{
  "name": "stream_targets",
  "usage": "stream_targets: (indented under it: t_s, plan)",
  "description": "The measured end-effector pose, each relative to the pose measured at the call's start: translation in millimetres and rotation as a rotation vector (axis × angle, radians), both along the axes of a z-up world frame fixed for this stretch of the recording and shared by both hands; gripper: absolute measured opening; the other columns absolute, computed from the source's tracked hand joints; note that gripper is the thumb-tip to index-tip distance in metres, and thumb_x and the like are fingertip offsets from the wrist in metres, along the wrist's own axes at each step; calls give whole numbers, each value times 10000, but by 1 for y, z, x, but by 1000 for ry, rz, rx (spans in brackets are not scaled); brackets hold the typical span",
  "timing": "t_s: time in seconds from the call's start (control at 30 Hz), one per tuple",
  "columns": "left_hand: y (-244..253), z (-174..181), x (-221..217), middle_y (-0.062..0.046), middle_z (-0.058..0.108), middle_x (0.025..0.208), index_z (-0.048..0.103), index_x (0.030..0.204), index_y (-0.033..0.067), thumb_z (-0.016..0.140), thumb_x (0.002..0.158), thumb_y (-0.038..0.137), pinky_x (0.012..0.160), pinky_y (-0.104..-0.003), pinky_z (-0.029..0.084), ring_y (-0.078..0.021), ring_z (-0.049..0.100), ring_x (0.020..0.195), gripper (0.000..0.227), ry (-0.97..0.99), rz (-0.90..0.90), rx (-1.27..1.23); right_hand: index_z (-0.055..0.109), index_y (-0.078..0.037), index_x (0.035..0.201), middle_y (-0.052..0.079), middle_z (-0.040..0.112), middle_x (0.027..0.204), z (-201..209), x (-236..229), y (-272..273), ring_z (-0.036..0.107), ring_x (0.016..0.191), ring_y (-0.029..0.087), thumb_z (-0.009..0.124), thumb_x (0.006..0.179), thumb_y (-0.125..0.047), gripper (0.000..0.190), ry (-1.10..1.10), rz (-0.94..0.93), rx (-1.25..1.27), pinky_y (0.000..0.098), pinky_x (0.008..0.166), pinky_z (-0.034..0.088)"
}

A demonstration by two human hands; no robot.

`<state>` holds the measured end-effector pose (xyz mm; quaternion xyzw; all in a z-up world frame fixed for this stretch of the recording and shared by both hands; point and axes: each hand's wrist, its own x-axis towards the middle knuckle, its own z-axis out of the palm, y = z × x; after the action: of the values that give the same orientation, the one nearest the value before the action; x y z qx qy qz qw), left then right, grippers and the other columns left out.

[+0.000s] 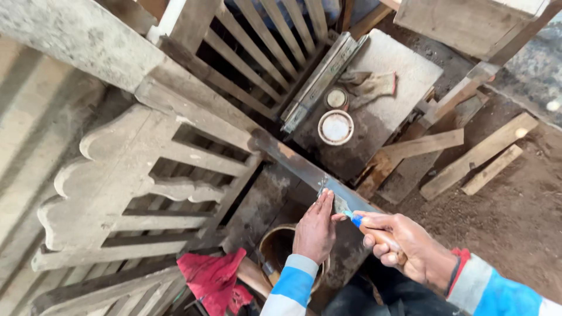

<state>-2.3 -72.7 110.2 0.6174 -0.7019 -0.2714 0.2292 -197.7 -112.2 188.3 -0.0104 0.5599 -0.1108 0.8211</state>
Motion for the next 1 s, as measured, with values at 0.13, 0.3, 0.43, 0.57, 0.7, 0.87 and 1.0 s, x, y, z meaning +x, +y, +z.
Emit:
stream_targets:
  t_s: [0.13,0.3,0.43,0.57,0.7,0.87,1.0]
  plan:
    - [51,2,-52,-263,552,1463,459,1483,-30,717,868,155,1114,-479,452,-409,576,1324,692,23,-33,146,635,-218,1451,-20,445,550,-6,-63,65,455,427,110,518,994,-412,509,60,383,-449,271,391,399]
    - [59,-5,-59,-315,520,1488,431,1493,-99,702,834,114,1101,-490,457,-435,566,1322,744,-35,-102,91,495,-158,1555,-47,478,653,-28,-84,57,527,519,74,569,1063,-277,512,-197,524,-691,221,464,414]
    - [3,-7,4,-265,571,1439,476,1465,-26,673,914,129,1036,-472,491,-415,599,1237,605,-51,-19,86,604,-168,1473,14,509,661,-20,-10,4,374,449,60,530,1012,-267,477,96,67,48,200,354,233]
    - [8,-2,-3,-255,573,1433,474,1474,-21,634,889,92,1061,-460,486,-410,605,1249,617,-46,-10,184,570,-130,1482,-8,530,649,-15,-21,21,430,444,40,536,1003,-281,504,-79,66,-150,180,333,311]
    - [68,3,-72,-322,503,1504,464,1480,-81,723,919,152,1086,-505,423,-476,525,1308,661,123,-72,65,601,-139,1426,-3,528,644,-21,-79,62,412,428,40,536,987,-269,462,-121,269,-408,184,323,297]
    - [30,-9,-35,-269,567,1474,514,1448,-49,629,778,11,1151,-460,452,-422,564,1368,683,-15,-22,14,639,-150,1355,2,524,637,-22,-60,41,390,408,41,536,967,-254,415,-79,209,-348,188,311,280]
    - [-6,10,-6,-272,561,1454,502,1427,-34,684,929,165,1021,-477,494,-415,590,1254,566,-20,-46,67,659,-190,1325,13,527,660,-11,-21,2,365,418,39,524,953,-215,396,65,-64,127,179,325,244]
